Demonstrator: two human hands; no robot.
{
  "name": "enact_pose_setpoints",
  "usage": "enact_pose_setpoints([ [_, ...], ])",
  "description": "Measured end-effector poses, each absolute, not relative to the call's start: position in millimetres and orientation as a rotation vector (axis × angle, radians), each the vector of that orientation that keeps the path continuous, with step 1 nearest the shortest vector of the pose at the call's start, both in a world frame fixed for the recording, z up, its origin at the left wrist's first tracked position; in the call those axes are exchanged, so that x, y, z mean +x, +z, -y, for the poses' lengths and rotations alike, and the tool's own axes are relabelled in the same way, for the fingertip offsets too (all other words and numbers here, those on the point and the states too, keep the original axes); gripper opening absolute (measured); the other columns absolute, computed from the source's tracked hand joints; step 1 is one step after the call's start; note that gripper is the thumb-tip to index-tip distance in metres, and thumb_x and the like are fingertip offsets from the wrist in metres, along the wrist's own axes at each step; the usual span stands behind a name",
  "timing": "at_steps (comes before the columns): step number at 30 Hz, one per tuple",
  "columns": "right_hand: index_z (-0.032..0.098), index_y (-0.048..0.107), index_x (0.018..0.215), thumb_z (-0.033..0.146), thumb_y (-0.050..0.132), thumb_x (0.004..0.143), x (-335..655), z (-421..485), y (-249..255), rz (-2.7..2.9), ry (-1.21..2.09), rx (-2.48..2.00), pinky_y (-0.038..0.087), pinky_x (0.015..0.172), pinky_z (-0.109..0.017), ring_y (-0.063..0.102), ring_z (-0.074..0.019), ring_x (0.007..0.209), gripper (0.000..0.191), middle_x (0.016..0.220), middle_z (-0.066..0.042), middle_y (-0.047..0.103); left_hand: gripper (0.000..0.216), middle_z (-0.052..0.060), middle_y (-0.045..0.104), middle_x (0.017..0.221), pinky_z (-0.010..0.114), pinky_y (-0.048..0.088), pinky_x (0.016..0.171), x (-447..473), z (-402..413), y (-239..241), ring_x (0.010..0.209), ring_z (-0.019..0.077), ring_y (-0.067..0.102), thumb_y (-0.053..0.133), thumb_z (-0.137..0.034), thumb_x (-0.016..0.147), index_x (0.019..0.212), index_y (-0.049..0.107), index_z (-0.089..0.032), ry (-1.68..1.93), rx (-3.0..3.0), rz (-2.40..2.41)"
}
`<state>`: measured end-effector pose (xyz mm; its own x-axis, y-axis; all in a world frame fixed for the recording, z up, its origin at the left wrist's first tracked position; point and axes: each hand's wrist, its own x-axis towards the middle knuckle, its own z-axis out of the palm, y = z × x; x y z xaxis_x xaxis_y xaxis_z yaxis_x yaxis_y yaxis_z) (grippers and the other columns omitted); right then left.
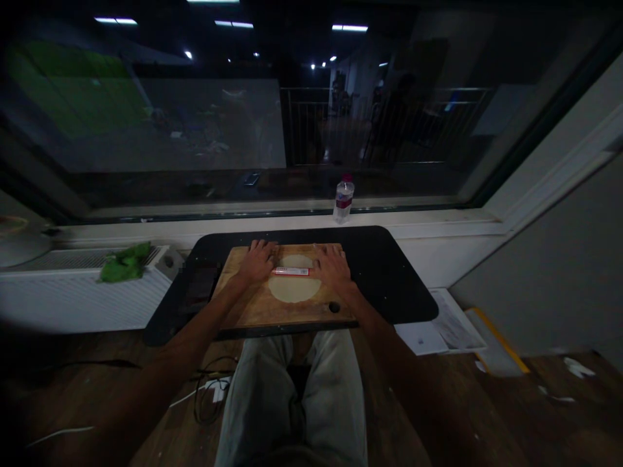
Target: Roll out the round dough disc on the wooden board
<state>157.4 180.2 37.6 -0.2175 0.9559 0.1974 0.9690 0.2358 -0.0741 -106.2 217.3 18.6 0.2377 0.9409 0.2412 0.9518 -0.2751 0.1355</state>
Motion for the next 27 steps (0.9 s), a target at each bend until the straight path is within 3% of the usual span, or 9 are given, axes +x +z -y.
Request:
enact_pose_setpoints([
  [5, 0.016, 0.052, 0.169, 0.030, 0.047, 0.112, 158, -167, 33, 2.309, -0.129, -1.858, 0.043, 0.122, -0.048, 0.054, -0.0341, 0.150, 0.059, 0.163, -0.018, 0.063, 0.050, 0.018, 0.066, 0.153, 0.056, 0.044, 0.128, -109, -215, 9, 0.156, 0.0378, 0.048, 0.048, -0.027, 0.108, 0.154, 0.064, -0.018, -0.416, -2.495, 1.767],
  [8, 0.011, 0.055, 0.166, 0.028, 0.045, 0.112, 158, -152, 24, 2.296, -0.206, -1.795, 0.040, 0.128, -0.049, 0.055, -0.0344, 0.153, 0.058, 0.163, -0.020, 0.064, 0.056, 0.018, 0.059, 0.166, 0.058, 0.038, 0.134, -111, -203, 4, 0.169, 0.0370, 0.035, 0.048, -0.027, 0.107, 0.161, 0.058, -0.016, -0.431, -2.495, 1.733],
  [11, 0.006, 0.059, 0.163, 0.029, 0.043, 0.112, 156, -134, 17, 2.285, -0.246, -1.750, 0.039, 0.131, -0.049, 0.056, -0.0347, 0.155, 0.057, 0.164, -0.022, 0.063, 0.059, 0.018, 0.054, 0.173, 0.057, 0.037, 0.136, -113, -185, 2, 0.172, 0.0358, 0.032, 0.046, -0.028, 0.108, 0.164, 0.055, -0.014, -0.425, -2.484, 1.725],
  [15, 0.004, 0.058, 0.163, 0.028, 0.040, 0.113, 149, -108, 15, 2.251, -0.238, -1.747, 0.042, 0.131, -0.045, 0.056, -0.0319, 0.157, 0.058, 0.164, -0.022, 0.063, 0.058, 0.019, 0.053, 0.174, 0.056, 0.035, 0.138, -116, -161, 1, 0.172, 0.0345, 0.033, 0.039, -0.028, 0.110, 0.163, 0.055, -0.010, -0.435, -2.482, 1.698],
  [20, 0.000, 0.054, 0.165, 0.029, 0.038, 0.115, 140, -75, 6, 2.189, -0.190, -1.797, 0.045, 0.129, -0.049, 0.054, -0.0350, 0.159, 0.060, 0.169, -0.025, 0.056, 0.060, 0.020, 0.059, 0.169, 0.054, 0.035, 0.139, -122, -131, -5, 0.169, 0.0334, 0.041, 0.034, -0.030, 0.112, 0.163, 0.055, -0.005, -0.523, -2.479, 1.685],
  [24, 0.003, 0.049, 0.169, 0.029, 0.039, 0.116, 138, -61, -3, 2.136, -0.176, -1.749, 0.038, 0.134, -0.053, 0.047, -0.0365, 0.164, 0.060, 0.172, -0.024, 0.053, 0.062, 0.018, 0.059, 0.169, 0.054, 0.033, 0.141, -125, -118, -9, 0.167, 0.0314, 0.045, 0.032, -0.031, 0.113, 0.166, 0.053, -0.008, -0.569, -2.506, 1.693],
  [27, 0.004, 0.048, 0.170, 0.028, 0.039, 0.115, 137, -67, -1, 2.130, -0.155, -1.726, 0.040, 0.132, -0.055, 0.048, -0.0374, 0.163, 0.061, 0.171, -0.024, 0.055, 0.061, 0.017, 0.060, 0.169, 0.057, 0.033, 0.140, -122, -124, -6, 0.167, 0.0320, 0.045, 0.032, -0.032, 0.113, 0.165, 0.055, -0.010, -0.572, -2.506, 1.720],
])
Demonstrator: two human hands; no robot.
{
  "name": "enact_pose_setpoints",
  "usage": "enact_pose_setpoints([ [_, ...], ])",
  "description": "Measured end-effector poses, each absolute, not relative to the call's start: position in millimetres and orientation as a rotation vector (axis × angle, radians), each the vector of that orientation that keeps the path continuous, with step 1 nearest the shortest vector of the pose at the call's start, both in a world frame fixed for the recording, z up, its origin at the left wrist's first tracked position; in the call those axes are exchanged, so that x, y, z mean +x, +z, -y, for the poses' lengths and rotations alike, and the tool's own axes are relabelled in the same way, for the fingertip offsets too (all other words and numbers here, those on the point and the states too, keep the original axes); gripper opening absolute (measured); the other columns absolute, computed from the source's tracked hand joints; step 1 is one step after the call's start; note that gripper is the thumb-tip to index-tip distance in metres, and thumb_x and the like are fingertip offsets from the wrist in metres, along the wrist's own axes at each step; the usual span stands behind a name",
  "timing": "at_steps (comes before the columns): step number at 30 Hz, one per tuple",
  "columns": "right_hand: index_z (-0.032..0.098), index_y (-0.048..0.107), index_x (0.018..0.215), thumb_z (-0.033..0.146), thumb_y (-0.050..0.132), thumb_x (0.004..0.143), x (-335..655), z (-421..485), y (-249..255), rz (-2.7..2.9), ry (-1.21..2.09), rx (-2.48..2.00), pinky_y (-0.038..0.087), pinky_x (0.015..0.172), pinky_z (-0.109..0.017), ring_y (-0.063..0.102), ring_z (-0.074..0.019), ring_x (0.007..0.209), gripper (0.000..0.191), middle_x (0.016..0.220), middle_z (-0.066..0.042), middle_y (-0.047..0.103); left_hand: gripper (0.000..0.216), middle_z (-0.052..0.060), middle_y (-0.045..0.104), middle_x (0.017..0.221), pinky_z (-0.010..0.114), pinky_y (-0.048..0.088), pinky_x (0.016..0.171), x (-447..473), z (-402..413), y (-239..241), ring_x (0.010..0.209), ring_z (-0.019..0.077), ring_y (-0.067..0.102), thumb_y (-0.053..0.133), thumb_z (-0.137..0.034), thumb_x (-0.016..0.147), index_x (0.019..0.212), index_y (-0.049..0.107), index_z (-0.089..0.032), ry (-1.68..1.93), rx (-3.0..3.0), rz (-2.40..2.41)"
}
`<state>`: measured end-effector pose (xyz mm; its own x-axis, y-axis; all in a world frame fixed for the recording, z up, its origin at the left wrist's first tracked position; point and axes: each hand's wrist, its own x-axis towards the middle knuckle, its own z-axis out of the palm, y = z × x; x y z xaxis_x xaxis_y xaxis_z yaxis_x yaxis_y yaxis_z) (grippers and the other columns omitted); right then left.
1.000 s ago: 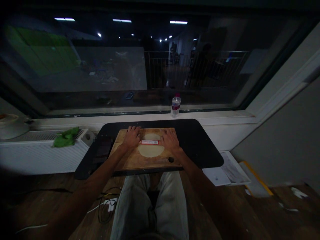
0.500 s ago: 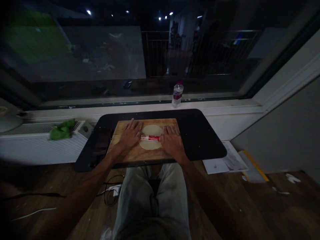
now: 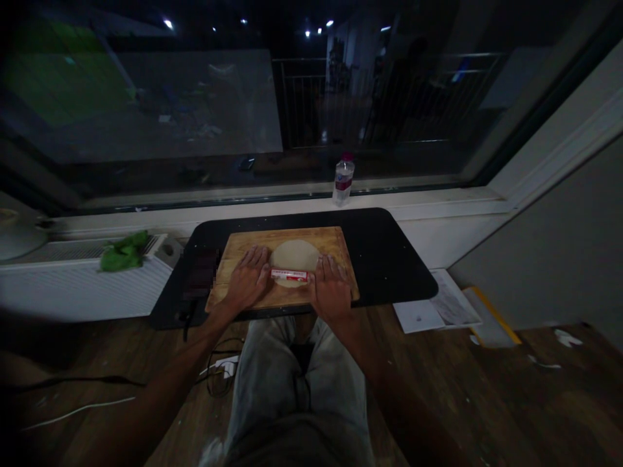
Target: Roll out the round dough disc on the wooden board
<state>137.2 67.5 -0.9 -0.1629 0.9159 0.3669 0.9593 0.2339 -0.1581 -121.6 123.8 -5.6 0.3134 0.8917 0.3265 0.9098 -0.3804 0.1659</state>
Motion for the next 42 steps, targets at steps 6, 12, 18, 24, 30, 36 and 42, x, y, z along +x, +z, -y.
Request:
enact_pose_setpoints([
  [6, 0.005, 0.059, 0.163, 0.031, 0.035, 0.116, 134, -89, 10, 2.120, -0.143, -1.817, 0.043, 0.128, -0.050, 0.057, -0.0345, 0.155, 0.058, 0.161, -0.024, 0.066, 0.059, 0.018, 0.062, 0.167, 0.055, 0.035, 0.138, -109, -142, 10, 0.168, 0.0346, 0.043, 0.029, -0.034, 0.115, 0.158, 0.061, -0.009, -0.517, -2.477, 1.775],
  [12, 0.006, 0.054, 0.167, 0.028, 0.036, 0.116, 131, -66, 2, 2.108, -0.159, -1.760, 0.039, 0.131, -0.051, 0.051, -0.0337, 0.161, 0.058, 0.166, -0.023, 0.061, 0.060, 0.019, 0.061, 0.167, 0.054, 0.037, 0.137, -115, -122, 1, 0.163, 0.0338, 0.050, 0.029, -0.032, 0.114, 0.161, 0.059, -0.008, -0.546, -2.485, 1.747],
  [18, 0.008, 0.046, 0.171, 0.027, 0.036, 0.116, 128, -41, -9, 2.051, -0.200, -1.692, 0.035, 0.133, -0.056, 0.046, -0.0335, 0.165, 0.059, 0.170, -0.022, 0.057, 0.062, 0.014, 0.061, 0.169, 0.056, 0.035, 0.139, -122, -102, -11, 0.164, 0.0316, 0.048, 0.029, -0.035, 0.114, 0.167, 0.054, -0.013, -0.638, -2.483, 1.723],
  [24, 0.003, 0.057, 0.162, 0.027, 0.036, 0.116, 130, -69, 4, 2.104, -0.154, -1.784, 0.038, 0.132, -0.051, 0.051, -0.0341, 0.161, 0.057, 0.165, -0.025, 0.061, 0.058, 0.017, 0.065, 0.164, 0.056, 0.035, 0.138, -112, -128, 2, 0.162, 0.0337, 0.050, 0.031, -0.032, 0.113, 0.159, 0.061, -0.012, -0.543, -2.493, 1.745],
  [30, 0.003, 0.064, 0.157, 0.030, 0.035, 0.117, 129, -87, 19, 2.137, -0.138, -1.862, 0.041, 0.131, -0.048, 0.053, -0.0332, 0.159, 0.056, 0.162, -0.024, 0.064, 0.057, 0.022, 0.063, 0.164, 0.056, 0.035, 0.136, -102, -145, 12, 0.163, 0.0367, 0.049, 0.037, -0.029, 0.109, 0.157, 0.060, -0.007, -0.473, -2.469, 1.748],
  [36, 0.007, 0.048, 0.170, 0.028, 0.038, 0.117, 123, -50, 4, 2.077, -0.164, -1.762, 0.032, 0.136, -0.054, 0.044, -0.0334, 0.166, 0.058, 0.172, -0.021, 0.054, 0.065, 0.024, 0.058, 0.169, 0.058, 0.032, 0.140, -116, -110, -2, 0.166, 0.0357, 0.045, 0.030, -0.037, 0.114, 0.165, 0.053, -0.004, -0.589, -2.487, 1.761],
  [42, 0.006, 0.050, 0.168, 0.027, 0.035, 0.117, 123, -38, -3, 2.073, -0.178, -1.741, 0.031, 0.136, -0.053, 0.041, -0.0325, 0.167, 0.057, 0.175, -0.021, 0.051, 0.065, 0.019, 0.058, 0.170, 0.061, 0.029, 0.141, -121, -97, -11, 0.169, 0.0337, 0.040, 0.031, -0.038, 0.115, 0.171, 0.046, -0.010, -0.636, -2.487, 1.742],
])
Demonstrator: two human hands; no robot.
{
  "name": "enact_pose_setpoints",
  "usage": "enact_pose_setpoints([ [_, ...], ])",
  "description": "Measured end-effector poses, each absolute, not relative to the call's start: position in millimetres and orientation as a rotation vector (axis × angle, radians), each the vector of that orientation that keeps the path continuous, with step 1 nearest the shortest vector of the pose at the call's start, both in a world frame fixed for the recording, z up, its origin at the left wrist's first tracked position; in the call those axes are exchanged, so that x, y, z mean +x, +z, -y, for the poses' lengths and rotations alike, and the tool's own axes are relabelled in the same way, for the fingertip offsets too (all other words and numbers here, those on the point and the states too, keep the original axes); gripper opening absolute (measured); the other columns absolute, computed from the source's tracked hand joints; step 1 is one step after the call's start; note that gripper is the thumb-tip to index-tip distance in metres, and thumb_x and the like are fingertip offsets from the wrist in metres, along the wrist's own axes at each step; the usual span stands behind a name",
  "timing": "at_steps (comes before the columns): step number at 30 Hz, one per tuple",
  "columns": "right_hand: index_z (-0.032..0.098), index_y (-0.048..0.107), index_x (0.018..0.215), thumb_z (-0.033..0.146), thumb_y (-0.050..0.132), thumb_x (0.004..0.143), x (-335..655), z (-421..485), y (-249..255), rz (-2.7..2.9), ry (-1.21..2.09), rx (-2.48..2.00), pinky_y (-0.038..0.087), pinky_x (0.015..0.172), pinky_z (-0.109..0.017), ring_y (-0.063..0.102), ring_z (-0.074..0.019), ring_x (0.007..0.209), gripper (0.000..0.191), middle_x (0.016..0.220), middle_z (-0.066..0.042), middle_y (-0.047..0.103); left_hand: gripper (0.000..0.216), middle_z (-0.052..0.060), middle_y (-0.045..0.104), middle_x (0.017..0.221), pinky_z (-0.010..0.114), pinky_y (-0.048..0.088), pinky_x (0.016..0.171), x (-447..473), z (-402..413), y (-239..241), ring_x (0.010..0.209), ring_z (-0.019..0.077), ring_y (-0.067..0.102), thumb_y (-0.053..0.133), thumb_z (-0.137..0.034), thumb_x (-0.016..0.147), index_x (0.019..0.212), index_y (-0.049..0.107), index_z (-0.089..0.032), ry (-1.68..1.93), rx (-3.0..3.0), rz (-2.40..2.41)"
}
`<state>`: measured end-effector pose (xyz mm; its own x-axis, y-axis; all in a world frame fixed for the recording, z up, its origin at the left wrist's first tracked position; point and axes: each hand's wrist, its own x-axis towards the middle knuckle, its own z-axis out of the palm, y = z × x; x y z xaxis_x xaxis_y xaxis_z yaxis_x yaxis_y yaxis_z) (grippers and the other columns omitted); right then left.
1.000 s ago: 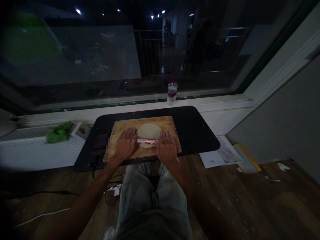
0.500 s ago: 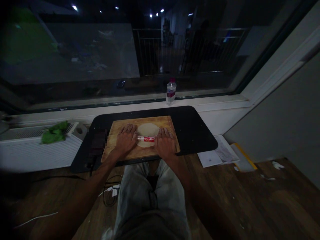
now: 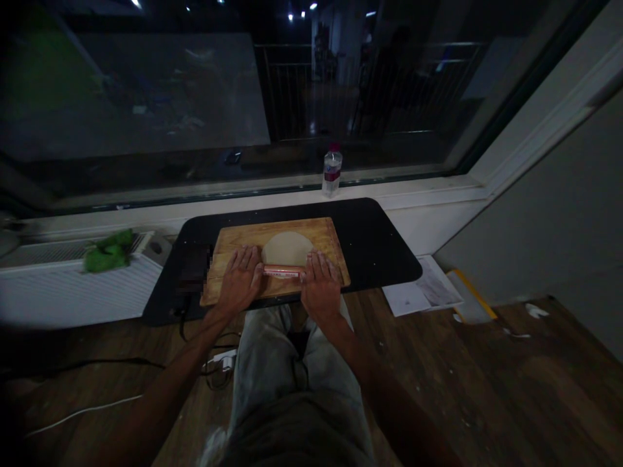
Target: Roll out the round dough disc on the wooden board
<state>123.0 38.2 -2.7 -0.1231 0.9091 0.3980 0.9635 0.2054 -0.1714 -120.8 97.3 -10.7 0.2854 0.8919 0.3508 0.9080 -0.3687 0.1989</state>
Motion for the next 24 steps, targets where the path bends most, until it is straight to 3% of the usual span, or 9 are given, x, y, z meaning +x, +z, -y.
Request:
enact_pose_setpoints([
  [10, 0.005, 0.060, 0.162, 0.028, 0.035, 0.116, 124, -76, 18, 2.097, -0.096, -1.852, 0.037, 0.134, -0.051, 0.050, -0.0343, 0.161, 0.057, 0.165, -0.021, 0.063, 0.061, 0.023, 0.061, 0.166, 0.057, 0.033, 0.139, -107, -136, 8, 0.166, 0.0365, 0.044, 0.030, -0.036, 0.114, 0.156, 0.061, -0.004, -0.510, -2.491, 1.743],
  [16, 0.004, 0.053, 0.167, 0.029, 0.035, 0.118, 122, -51, 10, 2.102, -0.154, -1.773, 0.028, 0.138, -0.051, 0.046, -0.0332, 0.164, 0.058, 0.172, -0.020, 0.056, 0.062, 0.022, 0.062, 0.165, 0.058, 0.033, 0.139, -113, -115, -3, 0.165, 0.0360, 0.047, 0.032, -0.036, 0.114, 0.162, 0.057, -0.006, -0.591, -2.466, 1.740],
  [24, 0.009, 0.056, 0.165, 0.029, 0.037, 0.118, 121, -38, -11, 2.032, -0.247, -1.670, 0.028, 0.136, -0.050, 0.046, -0.0314, 0.163, 0.055, 0.170, -0.017, 0.058, 0.065, 0.022, 0.055, 0.172, 0.057, 0.030, 0.141, -118, -90, -12, 0.169, 0.0338, 0.040, 0.030, -0.037, 0.116, 0.169, 0.048, -0.004, -0.677, -2.438, 1.708],
])
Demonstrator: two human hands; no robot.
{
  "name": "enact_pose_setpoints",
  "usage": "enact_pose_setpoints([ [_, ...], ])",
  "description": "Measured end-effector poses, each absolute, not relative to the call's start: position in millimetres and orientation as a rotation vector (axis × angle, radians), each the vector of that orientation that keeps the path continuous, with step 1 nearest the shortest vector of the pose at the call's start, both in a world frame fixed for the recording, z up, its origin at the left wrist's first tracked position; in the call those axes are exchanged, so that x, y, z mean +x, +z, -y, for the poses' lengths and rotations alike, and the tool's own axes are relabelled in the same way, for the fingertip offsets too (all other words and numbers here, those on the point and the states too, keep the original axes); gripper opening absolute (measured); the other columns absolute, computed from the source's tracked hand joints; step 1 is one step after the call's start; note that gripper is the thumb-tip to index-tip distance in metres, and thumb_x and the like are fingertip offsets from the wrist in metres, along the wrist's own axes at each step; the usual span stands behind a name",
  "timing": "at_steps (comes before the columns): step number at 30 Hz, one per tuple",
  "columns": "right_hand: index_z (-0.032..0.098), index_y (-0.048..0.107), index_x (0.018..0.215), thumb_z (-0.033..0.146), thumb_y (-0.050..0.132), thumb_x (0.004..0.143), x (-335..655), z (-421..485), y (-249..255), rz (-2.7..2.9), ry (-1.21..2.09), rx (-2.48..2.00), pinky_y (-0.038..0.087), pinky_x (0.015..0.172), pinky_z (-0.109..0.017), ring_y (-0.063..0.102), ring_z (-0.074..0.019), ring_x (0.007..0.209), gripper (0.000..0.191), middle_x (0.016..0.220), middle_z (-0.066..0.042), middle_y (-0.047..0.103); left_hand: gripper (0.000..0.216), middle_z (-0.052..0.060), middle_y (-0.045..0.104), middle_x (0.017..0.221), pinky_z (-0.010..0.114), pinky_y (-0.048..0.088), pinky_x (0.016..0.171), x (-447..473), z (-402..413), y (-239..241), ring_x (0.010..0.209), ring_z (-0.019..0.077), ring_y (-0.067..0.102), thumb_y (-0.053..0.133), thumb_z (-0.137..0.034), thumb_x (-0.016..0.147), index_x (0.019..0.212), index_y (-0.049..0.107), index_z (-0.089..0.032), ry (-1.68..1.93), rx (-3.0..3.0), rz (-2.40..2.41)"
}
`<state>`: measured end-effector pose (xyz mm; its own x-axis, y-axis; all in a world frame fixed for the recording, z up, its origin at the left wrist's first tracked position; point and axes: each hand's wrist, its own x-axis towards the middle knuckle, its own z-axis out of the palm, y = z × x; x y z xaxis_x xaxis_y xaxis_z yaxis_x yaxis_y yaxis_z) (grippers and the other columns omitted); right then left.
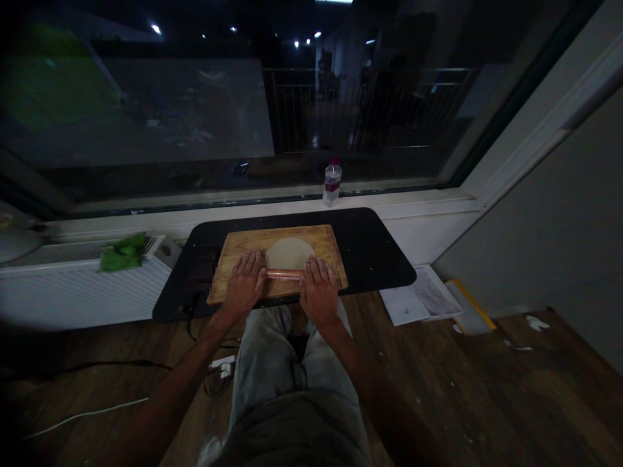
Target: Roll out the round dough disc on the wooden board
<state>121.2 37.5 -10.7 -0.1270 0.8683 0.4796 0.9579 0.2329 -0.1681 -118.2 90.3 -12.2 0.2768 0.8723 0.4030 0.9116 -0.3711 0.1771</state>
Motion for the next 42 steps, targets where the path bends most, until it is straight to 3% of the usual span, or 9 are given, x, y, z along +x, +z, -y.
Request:
enact_pose_setpoints([
  [8, 0.010, 0.058, 0.164, 0.030, 0.039, 0.118, 122, -41, -19, 1.997, -0.276, -1.629, 0.030, 0.135, -0.051, 0.049, -0.0318, 0.161, 0.053, 0.167, -0.017, 0.061, 0.063, 0.021, 0.060, 0.168, 0.058, 0.033, 0.139, -120, -102, -15, 0.166, 0.0353, 0.046, 0.029, -0.037, 0.116, 0.165, 0.054, -0.005, -0.677, -2.456, 1.639],
  [20, 0.011, 0.077, 0.143, 0.028, 0.043, 0.117, 136, -111, 13, 2.158, -0.189, -1.737, 0.038, 0.131, -0.050, 0.058, -0.0326, 0.153, 0.046, 0.153, -0.018, 0.073, 0.053, 0.020, 0.071, 0.154, 0.058, 0.038, 0.133, -100, -149, 4, 0.158, 0.0383, 0.054, 0.031, -0.034, 0.117, 0.143, 0.070, -0.011, -0.529, -2.418, 1.737],
  [33, 0.010, 0.059, 0.164, 0.029, 0.040, 0.117, 137, -60, -9, 2.129, -0.229, -1.564, 0.029, 0.138, -0.053, 0.048, -0.0312, 0.163, 0.054, 0.166, -0.016, 0.062, 0.057, 0.017, 0.063, 0.166, 0.059, 0.034, 0.137, -109, -94, -14, 0.162, 0.0358, 0.049, 0.034, -0.038, 0.117, 0.160, 0.062, -0.013, -0.687, -2.383, 1.685],
  [42, 0.014, 0.056, 0.166, 0.027, 0.042, 0.117, 141, -44, -20, 2.111, -0.250, -1.494, 0.026, 0.138, -0.052, 0.047, -0.0294, 0.162, 0.053, 0.167, -0.013, 0.062, 0.057, 0.014, 0.060, 0.169, 0.061, 0.030, 0.140, -114, -72, -21, 0.163, 0.0350, 0.049, 0.034, -0.038, 0.118, 0.164, 0.059, -0.016, -0.699, -2.376, 1.641],
])
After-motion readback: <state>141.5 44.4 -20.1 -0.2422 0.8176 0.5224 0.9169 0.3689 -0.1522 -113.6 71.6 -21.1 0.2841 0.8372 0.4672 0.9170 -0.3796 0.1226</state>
